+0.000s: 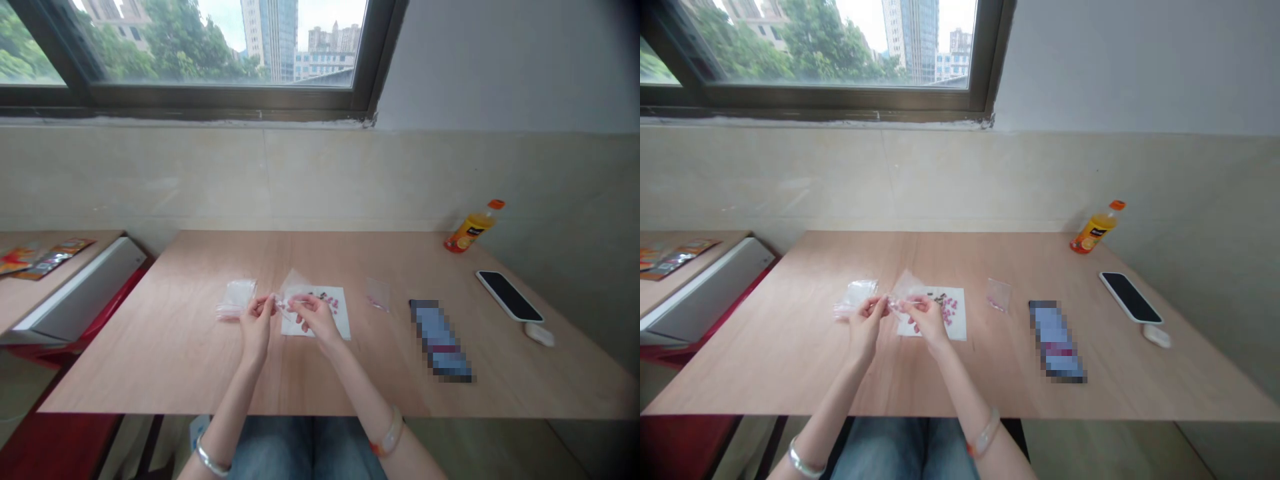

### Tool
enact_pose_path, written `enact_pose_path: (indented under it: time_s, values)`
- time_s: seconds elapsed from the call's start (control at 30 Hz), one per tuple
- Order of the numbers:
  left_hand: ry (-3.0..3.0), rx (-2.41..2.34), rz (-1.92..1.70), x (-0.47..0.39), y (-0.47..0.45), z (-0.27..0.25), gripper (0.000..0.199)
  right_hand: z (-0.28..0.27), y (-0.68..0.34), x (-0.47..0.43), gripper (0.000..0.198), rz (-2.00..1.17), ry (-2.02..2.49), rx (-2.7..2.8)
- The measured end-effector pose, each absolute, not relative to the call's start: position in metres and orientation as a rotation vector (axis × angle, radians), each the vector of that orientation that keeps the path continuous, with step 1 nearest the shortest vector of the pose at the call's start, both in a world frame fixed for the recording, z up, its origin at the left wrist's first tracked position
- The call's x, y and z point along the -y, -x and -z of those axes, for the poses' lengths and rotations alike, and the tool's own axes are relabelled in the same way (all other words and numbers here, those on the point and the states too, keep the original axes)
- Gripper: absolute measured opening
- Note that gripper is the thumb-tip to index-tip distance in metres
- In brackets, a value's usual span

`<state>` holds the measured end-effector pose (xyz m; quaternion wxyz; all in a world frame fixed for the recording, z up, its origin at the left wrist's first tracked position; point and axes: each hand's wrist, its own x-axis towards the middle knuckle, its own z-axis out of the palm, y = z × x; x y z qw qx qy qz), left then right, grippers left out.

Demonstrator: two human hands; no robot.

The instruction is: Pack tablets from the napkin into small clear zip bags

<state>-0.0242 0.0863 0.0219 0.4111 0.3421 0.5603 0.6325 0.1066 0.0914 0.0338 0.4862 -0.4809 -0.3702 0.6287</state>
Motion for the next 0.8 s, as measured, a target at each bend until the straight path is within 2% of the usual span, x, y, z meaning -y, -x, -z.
enact_pose_path:
  time_s: [0.13,0.37,0.53,0.67,0.8]
  values:
    - [-0.782,-1.498,-1.634,-0.083,0.042,-0.019,0.042,-0.032,-0.08,-0.089,0.032,-1.646,1.119,0.925]
    - [-0.819,-1.432,-1.441,-0.092,0.081,-0.034,0.049,-0.03,-0.053,-0.094,0.024,-1.742,1.114,1.024]
    - [-0.836,-1.531,-1.551,-0.111,0.103,-0.036,0.047,-0.024,-0.028,-0.108,0.028,-1.628,1.123,0.974]
    - [-1.072,-1.79,-1.447,-0.131,0.129,-0.03,0.042,-0.015,-0.002,-0.125,0.026,-1.554,1.258,1.037]
    - [-1.425,-2.125,-1.355,-0.141,0.151,-0.023,0.036,-0.005,0.019,-0.138,0.026,-1.64,1.426,1.122]
